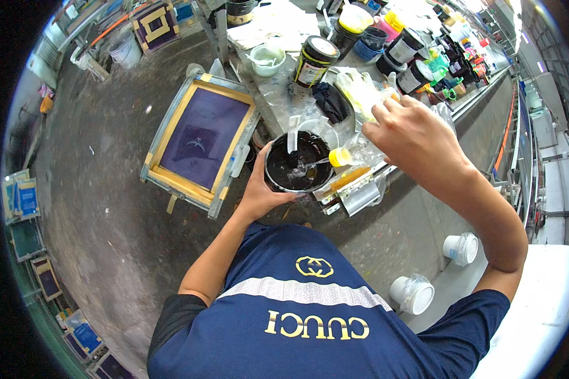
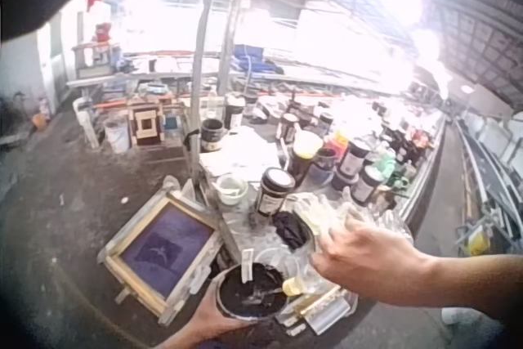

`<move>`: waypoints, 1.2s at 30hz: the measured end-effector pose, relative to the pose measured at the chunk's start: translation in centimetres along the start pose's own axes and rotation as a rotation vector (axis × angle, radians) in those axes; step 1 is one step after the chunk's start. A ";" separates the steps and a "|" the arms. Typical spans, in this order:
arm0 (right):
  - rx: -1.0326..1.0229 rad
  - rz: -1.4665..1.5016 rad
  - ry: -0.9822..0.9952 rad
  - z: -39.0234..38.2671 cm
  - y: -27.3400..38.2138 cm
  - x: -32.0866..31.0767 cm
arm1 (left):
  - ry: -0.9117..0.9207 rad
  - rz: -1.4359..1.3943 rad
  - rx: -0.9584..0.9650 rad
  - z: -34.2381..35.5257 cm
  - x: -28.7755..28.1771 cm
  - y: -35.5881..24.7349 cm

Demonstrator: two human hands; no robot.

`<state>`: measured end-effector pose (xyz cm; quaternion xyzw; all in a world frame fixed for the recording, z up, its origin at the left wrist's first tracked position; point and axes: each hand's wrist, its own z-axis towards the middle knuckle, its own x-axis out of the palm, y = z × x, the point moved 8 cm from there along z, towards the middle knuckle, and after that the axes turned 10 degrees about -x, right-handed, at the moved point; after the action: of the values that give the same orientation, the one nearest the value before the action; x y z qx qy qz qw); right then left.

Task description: The person uses a squeegee to spread ink across a screen-printing frame over fabric, then lifts the frame to reveal the printed design. They later move the frame to a table and mix ink in a container with a spatula.

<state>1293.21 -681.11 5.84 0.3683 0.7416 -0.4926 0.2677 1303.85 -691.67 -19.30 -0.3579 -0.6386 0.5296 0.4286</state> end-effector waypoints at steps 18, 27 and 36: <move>0.699 1.550 -0.718 -7.0 -1.6 26.0 | -0.081 -0.003 -0.073 0.6 -1.0 0.5; 1.195 1.348 -0.813 0.0 4.1 39.7 | -0.134 -0.033 -0.158 0.0 -1.9 -0.5; 1.211 1.344 -1.035 -4.5 4.9 37.2 | -0.138 -0.012 -0.149 -0.5 -2.1 1.3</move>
<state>1275.24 -665.25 -23.38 0.5217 -0.1931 -0.6294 0.5427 1305.15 -693.16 -20.87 -0.3474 -0.7063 0.5016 0.3591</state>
